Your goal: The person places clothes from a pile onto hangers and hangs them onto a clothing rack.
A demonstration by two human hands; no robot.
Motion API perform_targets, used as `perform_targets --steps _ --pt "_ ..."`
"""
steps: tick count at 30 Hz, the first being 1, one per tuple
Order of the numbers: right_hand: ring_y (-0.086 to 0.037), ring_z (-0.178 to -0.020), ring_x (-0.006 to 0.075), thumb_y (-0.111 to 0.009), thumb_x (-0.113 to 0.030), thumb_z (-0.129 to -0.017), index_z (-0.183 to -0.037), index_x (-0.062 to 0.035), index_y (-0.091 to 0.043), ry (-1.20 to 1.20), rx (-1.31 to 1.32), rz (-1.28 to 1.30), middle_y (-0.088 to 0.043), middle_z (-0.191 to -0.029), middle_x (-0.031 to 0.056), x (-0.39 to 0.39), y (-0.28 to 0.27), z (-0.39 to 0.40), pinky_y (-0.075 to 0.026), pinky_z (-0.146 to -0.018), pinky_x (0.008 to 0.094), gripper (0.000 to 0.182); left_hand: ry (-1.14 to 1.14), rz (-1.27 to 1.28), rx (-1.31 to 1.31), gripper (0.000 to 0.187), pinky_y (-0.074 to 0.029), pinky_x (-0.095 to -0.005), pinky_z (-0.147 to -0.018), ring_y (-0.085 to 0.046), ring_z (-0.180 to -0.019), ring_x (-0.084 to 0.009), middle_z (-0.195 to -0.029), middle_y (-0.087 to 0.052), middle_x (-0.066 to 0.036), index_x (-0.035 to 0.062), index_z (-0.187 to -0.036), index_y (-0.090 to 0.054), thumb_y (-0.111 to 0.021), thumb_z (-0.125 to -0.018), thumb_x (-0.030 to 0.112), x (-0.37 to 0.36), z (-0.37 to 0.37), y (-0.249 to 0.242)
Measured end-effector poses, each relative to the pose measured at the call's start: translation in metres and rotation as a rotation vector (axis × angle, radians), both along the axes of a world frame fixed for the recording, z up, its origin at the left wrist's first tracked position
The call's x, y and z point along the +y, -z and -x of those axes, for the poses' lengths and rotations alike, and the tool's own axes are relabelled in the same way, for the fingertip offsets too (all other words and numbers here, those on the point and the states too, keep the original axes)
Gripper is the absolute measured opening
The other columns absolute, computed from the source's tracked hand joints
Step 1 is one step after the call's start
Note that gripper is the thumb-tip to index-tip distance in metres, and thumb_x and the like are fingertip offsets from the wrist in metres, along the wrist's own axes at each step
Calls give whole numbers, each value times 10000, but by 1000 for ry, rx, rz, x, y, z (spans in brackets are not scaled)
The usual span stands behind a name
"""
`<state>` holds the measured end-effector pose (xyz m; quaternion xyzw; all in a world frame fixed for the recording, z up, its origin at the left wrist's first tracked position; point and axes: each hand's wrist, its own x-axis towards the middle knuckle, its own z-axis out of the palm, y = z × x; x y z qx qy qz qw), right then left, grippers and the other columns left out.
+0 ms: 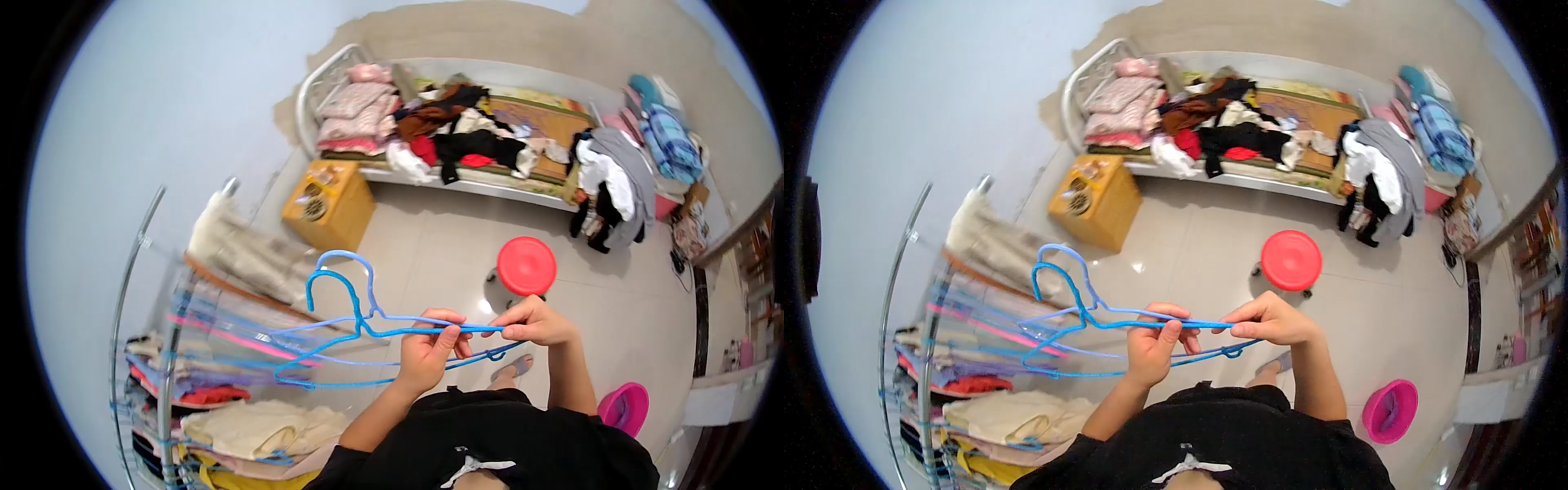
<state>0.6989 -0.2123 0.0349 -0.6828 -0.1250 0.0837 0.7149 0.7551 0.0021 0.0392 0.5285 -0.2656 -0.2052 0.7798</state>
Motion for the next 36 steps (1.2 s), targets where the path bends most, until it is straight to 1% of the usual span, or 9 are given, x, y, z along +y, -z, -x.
perform_targets --steps 5,9,15,19,22,27,28,31,36 --pt "-392 -579 8 -606 -148 -840 -967 -2 -654 201 92 -79 -510 -653 -57 -115 5 42 -313 -491 182 200 168 -108 91 230 -497 -281 -586 -604 -669 -187 -826 -595 -147 -21 -1040 -464 -462 -926 179 -140 -5 7" --pt "-358 -530 1 -577 -130 -855 -994 13 -621 562 173 -175 -467 -627 -68 -187 10 71 -273 -462 174 205 206 -214 -85 217 -448 -269 -769 -562 -841 -135 -890 -599 -89 -24 -1036 -489 -453 -930 161 -263 -3 27" --pt "-348 -527 1 -519 -110 -889 -1053 13 -599 1045 118 -319 -455 -624 -71 -256 55 66 -268 -463 168 220 368 -412 -219 271 -409 -252 -753 -515 -841 -103 -892 -587 -37 12 -1075 -551 -479 -920 222 -395 6 69" --pt "-413 -550 40 -502 -141 -900 -1078 21 -581 1142 96 -83 -487 -639 -43 -303 84 46 -350 -488 204 254 462 -333 137 267 -402 -232 -737 -490 -817 -76 -877 -563 -5 9 -1038 -575 -506 -910 232 -455 -5 89" --pt "-465 -557 76 -503 -144 -889 -1094 6 -563 1138 153 153 -530 -631 28 -339 90 30 -392 -517 229 261 490 -296 448 212 -456 -252 -764 -559 -845 -129 -917 -588 -59 -25 -1015 -560 -494 -901 141 -496 -25 110" --pt "-566 -605 182 -595 -159 -816 -1104 -6 -529 1077 138 423 -587 -732 113 -402 72 0 -451 -576 293 332 508 -281 470 143 -448 -227 -675 -559 -750 -116 -840 -604 -70 2 -952 -568 -498 -864 92 -571 -63 111" --pt "-587 -753 255 -633 -186 -783 -1092 -17 -535 1064 136 457 -590 -891 141 -416 71 -4 -464 -685 330 365 503 -276 504 133 -461 -242 -686 -565 -757 -130 -858 -604 -80 2 -938 -554 -479 -875 92 -586 -69 107" --pt "-557 -907 299 -630 -196 -783 -1084 -29 -551 1049 -84 740 -558 -1014 152 -461 78 -12 -443 -782 355 353 472 -300 496 110 -475 -278 -720 -579 -774 -167 -889 -609 -118 14 -911 -510 -441 -892 97 -626 -85 103" --pt "-543 -945 267 -603 -203 -806 -1043 -27 -576 1140 112 466 -551 -1025 131 -544 97 -3 -430 -809 347 297 472 -290 537 128 -475 -336 -768 -613 -824 -259 -902 -612 -191 8 -984 -449 -416 -891 89 -696 -112 130"
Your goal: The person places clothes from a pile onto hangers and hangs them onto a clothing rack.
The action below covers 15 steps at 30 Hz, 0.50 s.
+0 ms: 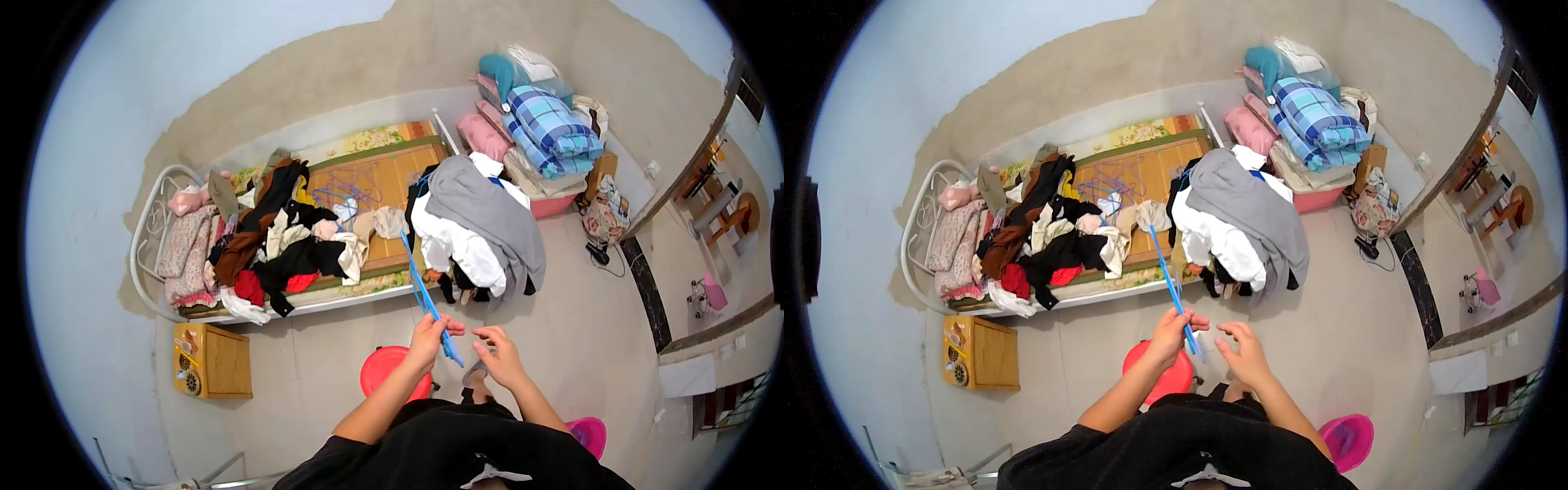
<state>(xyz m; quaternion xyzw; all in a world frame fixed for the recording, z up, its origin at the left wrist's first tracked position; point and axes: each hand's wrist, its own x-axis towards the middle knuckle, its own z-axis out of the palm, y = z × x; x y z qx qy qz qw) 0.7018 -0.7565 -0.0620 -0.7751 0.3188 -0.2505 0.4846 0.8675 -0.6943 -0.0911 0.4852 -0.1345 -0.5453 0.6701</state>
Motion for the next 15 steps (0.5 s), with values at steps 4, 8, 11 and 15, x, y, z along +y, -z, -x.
perform_targets --steps 4,8,11,15 --pt "-573 -867 222 -581 -197 -823 -1015 -15 -584 16 23 -126 -566 -969 119 -82 28 9 -449 -757 322 264 -4 -72 24 176 -479 -325 -767 -626 -812 -269 -902 -616 -218 -2 -1029 -411 -430 -866 58 -53 -11 17" --pt "-588 -802 190 -581 -152 -825 -1003 2 -584 3 44 -148 -583 -916 111 -162 41 13 -465 -686 286 236 -16 -211 -3 216 -480 -323 -773 -628 -810 -261 -907 -617 -214 0 -1049 -409 -456 -841 39 -103 -12 27" --pt "-591 -769 157 -581 -123 -823 -983 11 -589 31 -43 -305 -604 -888 105 -214 64 10 -468 -660 271 209 -53 -283 2 219 -484 -326 -764 -628 -812 -248 -911 -619 -205 2 -1049 -431 -463 -836 40 -144 -14 21" --pt "-574 -719 102 -558 -103 -838 -983 25 -587 -9 17 -357 -621 -822 63 -267 72 -13 -460 -646 223 196 -158 -277 -71 148 -478 -319 -772 -620 -812 -232 -906 -627 -161 8 -973 -490 -454 -833 41 -178 -32 15"
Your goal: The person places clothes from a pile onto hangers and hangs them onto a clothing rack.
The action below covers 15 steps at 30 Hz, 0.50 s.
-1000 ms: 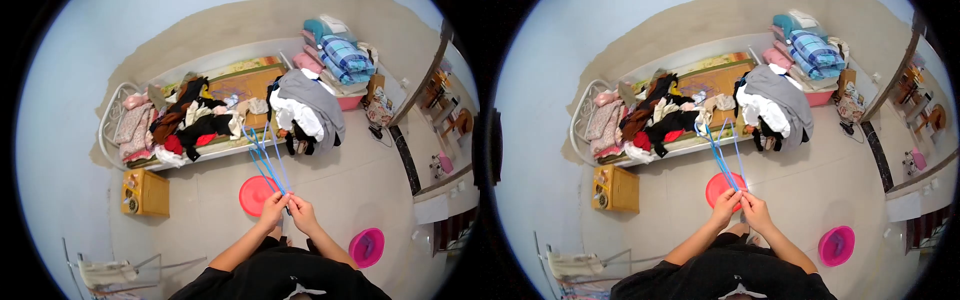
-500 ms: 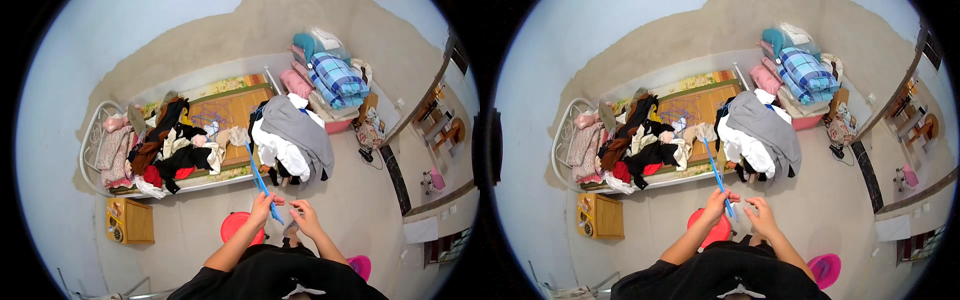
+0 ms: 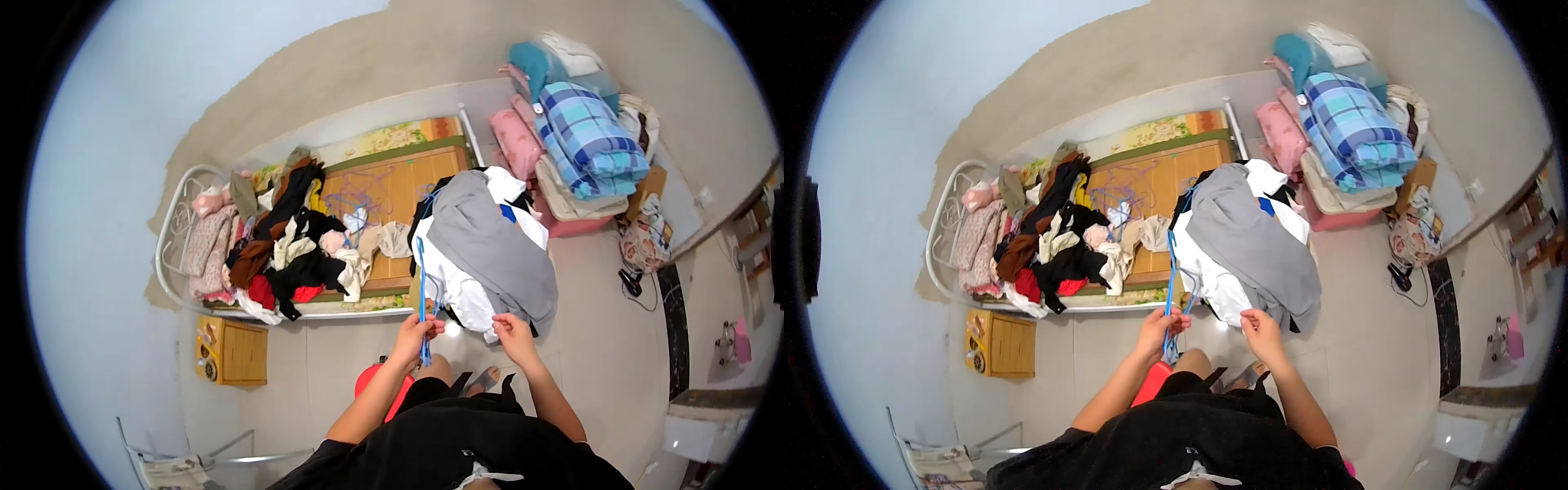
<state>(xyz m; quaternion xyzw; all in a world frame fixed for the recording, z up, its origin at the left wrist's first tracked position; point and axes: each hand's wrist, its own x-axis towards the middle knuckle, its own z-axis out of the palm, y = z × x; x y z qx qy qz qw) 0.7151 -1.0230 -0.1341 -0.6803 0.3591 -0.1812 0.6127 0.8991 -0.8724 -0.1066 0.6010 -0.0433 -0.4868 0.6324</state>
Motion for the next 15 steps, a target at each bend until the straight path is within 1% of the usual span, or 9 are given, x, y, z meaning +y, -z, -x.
perform_targets --steps 2,4,6,8,10,11,12,14,15 --pt "-576 -724 102 -553 -102 -840 -985 30 -584 -45 -8 -15 -622 -821 60 -18 -1 -17 -460 -650 222 199 -135 25 -41 147 -475 -304 -754 -617 -803 -223 -904 -628 -155 13 -968 -490 -462 -829 53 -10 -17 0" --pt "-558 -675 94 -563 -90 -832 -957 31 -587 -61 -58 -49 -618 -757 59 -28 0 -36 -449 -613 226 175 -232 35 -85 131 -476 -289 -713 -617 -768 -205 -865 -629 -142 24 -934 -508 -467 -815 61 -14 -44 2" --pt "-553 -673 91 -560 -88 -836 -959 29 -587 -75 -68 -60 -615 -754 54 -39 8 -53 -446 -615 223 172 -311 117 -133 124 -480 -282 -698 -616 -735 -199 -836 -629 -134 27 -923 -513 -473 -812 64 -16 -78 5" --pt "-548 -670 89 -557 -86 -840 -960 28 -586 -87 -77 -60 -612 -752 48 -52 9 -70 -444 -617 220 168 -408 84 -196 120 -479 -274 -671 -611 -708 -185 -820 -626 -124 23 -915 -514 -486 -810 73 -21 -119 3" --pt "-539 -667 85 -554 -87 -846 -954 26 -587 -79 -94 -50 -604 -746 37 -62 4 -88 -441 -621 218 160 -438 96 -290 111 -472 -262 -659 -606 -697 -169 -816 -624 -113 20 -909 -519 -485 -815 69 -23 -166 4" --pt "-535 -675 80 -552 -83 -844 -946 25 -588 -57 -29 -102 -601 -748 34 -68 -3 -101 -439 -621 218 152 -474 92 -346 139 -464 -255 -659 -602 -711 -162 -820 -623 -104 10 -936 -529 -496 -820 80 -27 -191 6" --pt "-535 -675 80 -552 -83 -844 -946 25 -588 -51 -17 -99 -601 -748 34 -76 2 -112 -439 -621 218 152 -507 89 -404 168 -455 -247 -659 -599 -724 -155 -824 -621 -95 1 -964 -539 -507 -826 91 -30 -217 10" --pt "-533 -685 74 -557 -89 -840 -937 13 -596 -3 38 -46 -601 -754 30 -96 17 -138 -440 -624 221 146 -498 -110 -723 311 -458 -305 -723 -590 -767 -220 -867 -610 -118 -41 -1087 -492 -538 -823 118 -35 -280 43" --pt "-537 -684 84 -562 -102 -836 -929 -5 -608 20 98 10 -601 -745 33 -105 22 -152 -442 -622 229 142 -362 -339 -961 443 -419 -379 -829 -545 -933 -312 -995 -575 -186 -57 -1172 -454 -573 -813 175 -39 -305 41"
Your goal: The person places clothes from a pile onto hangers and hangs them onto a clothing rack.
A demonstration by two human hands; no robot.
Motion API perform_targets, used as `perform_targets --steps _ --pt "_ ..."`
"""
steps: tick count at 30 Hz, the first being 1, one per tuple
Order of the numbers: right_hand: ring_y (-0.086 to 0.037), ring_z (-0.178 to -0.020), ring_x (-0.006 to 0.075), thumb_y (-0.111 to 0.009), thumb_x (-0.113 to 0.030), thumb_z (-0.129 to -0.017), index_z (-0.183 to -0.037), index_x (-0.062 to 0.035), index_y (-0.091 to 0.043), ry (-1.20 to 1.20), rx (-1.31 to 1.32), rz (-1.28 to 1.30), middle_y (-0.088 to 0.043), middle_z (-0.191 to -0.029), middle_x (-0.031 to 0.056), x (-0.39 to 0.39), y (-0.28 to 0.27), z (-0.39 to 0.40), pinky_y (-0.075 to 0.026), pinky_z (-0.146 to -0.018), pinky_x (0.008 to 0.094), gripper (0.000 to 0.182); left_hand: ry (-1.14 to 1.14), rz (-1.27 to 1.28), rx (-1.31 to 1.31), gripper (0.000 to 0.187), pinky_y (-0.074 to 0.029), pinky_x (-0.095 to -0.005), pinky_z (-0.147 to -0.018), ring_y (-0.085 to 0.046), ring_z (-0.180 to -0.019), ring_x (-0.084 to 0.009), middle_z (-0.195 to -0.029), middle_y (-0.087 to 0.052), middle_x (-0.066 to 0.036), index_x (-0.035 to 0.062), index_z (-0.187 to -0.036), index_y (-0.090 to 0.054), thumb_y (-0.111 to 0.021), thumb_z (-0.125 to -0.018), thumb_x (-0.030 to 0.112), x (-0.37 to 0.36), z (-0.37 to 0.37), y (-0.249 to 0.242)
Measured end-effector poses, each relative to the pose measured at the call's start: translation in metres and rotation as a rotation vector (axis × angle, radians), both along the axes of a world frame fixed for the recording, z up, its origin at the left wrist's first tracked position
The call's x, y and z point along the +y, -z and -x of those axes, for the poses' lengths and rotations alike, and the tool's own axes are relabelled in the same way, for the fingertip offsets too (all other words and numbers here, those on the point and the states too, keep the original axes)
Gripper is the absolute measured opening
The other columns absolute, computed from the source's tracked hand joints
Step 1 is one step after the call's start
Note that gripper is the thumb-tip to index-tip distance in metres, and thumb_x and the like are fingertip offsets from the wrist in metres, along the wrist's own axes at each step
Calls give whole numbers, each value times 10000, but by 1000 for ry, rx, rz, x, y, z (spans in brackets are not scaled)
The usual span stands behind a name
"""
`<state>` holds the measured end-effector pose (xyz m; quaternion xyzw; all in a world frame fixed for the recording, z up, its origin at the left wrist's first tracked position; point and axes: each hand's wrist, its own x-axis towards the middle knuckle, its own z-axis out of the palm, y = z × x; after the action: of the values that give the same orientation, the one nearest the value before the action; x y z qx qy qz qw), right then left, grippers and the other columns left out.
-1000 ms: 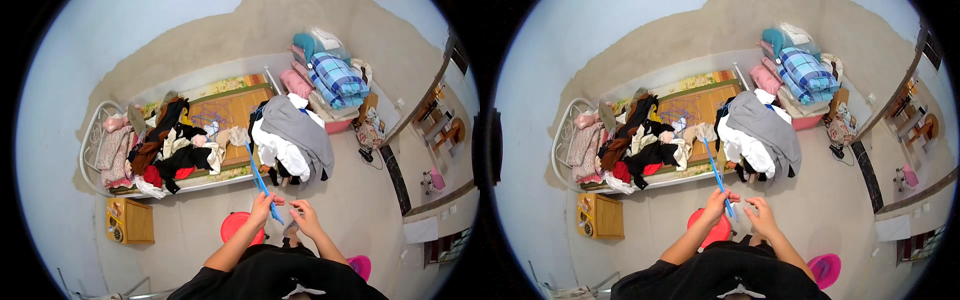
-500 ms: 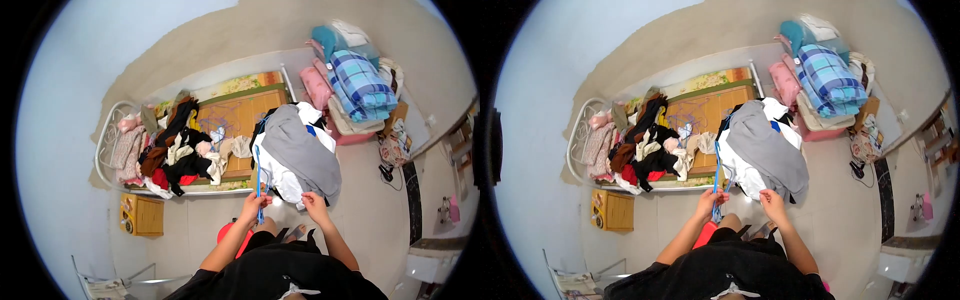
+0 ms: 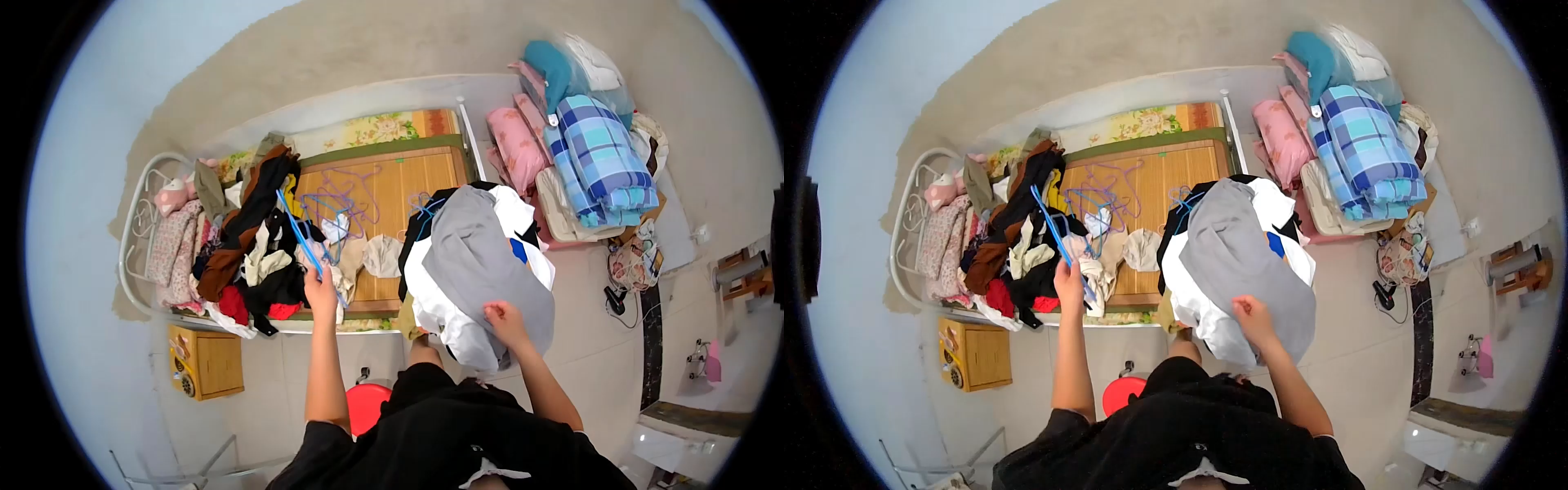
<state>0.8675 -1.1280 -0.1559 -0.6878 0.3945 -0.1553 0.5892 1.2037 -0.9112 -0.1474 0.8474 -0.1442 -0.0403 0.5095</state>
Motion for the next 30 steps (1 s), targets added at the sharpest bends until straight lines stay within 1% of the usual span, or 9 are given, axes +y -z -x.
perform_targets --steps 3,6,8,10,12,15,19,24,30 --pt "-561 -665 128 -573 -129 -826 -914 -21 -618 38 102 194 -614 -744 59 -22 18 -51 -449 -609 251 147 -155 -250 -387 515 -286 -440 -965 -384 -1133 -408 -1200 -441 -272 -70 -1209 -420 -589 -798 190 -37 -35 19" --pt "-580 -796 204 -581 -100 -782 -961 -24 -617 -31 242 316 -613 -857 112 -48 49 -95 -461 -705 302 198 101 4 -67 330 -403 -399 -883 -526 -993 -361 -1051 -562 -227 -32 -1095 -526 -530 -825 158 -82 -50 60" --pt "-577 -865 247 -589 -91 -761 -979 -30 -612 -69 350 419 -604 -929 141 -60 74 -116 -457 -748 334 227 370 0 317 247 -448 -381 -816 -579 -916 -330 -955 -613 -189 1 -1003 -593 -508 -835 161 -127 -44 175" --pt "-519 -993 313 -608 -80 -718 -1045 -45 -579 -37 502 530 -552 -1065 173 -64 96 -123 -412 -850 383 330 471 -205 331 288 -467 -302 -735 -589 -838 -183 -907 -632 -105 2 -1068 -580 -536 -841 174 -159 -15 201" --pt "-508 -1005 316 -616 -82 -712 -1070 -45 -561 -41 503 507 -545 -1081 168 -65 111 -116 -394 -875 387 364 518 -220 549 427 -468 -310 -762 -590 -867 -217 -968 -626 -115 -12 -1179 -510 -585 -810 189 -180 7 254" --pt "-506 -1001 315 -628 -87 -705 -1093 -39 -538 -45 447 538 -543 -1084 161 -60 112 -105 -387 -888 382 401 162 -88 1233 630 -469 -297 -701 -571 -766 -199 -890 -614 -110 5 -1310 -375 -645 -767 174 -205 32 219" --pt "-528 -1000 271 -646 -128 -736 -1137 -24 -517 43 370 327 -549 -1096 145 -59 106 -93 -407 -873 347 434 340 -145 1276 560 -451 -266 -619 -548 -684 -154 -806 -602 -79 6 -1275 -425 -619 -764 130 -218 35 198" --pt "-504 -1072 254 -656 -221 -779 -1211 -1 -461 317 281 68 -523 -1167 160 -74 82 -98 -394 -906 336 523 848 76 672 394 -400 -247 -537 -506 -623 -96 -709 -564 -17 54 -1127 -560 -535 -734 43 -234 60 153" --pt "-430 -1165 320 -708 -366 -715 -1266 -14 -412 372 242 192 -427 -1274 214 -103 33 -124 -348 -966 374 717 1262 240 502 199 -439 -378 -569 -548 -601 -295 -695 -569 -149 18 -897 -579 -558 -705 68 -246 137 91"
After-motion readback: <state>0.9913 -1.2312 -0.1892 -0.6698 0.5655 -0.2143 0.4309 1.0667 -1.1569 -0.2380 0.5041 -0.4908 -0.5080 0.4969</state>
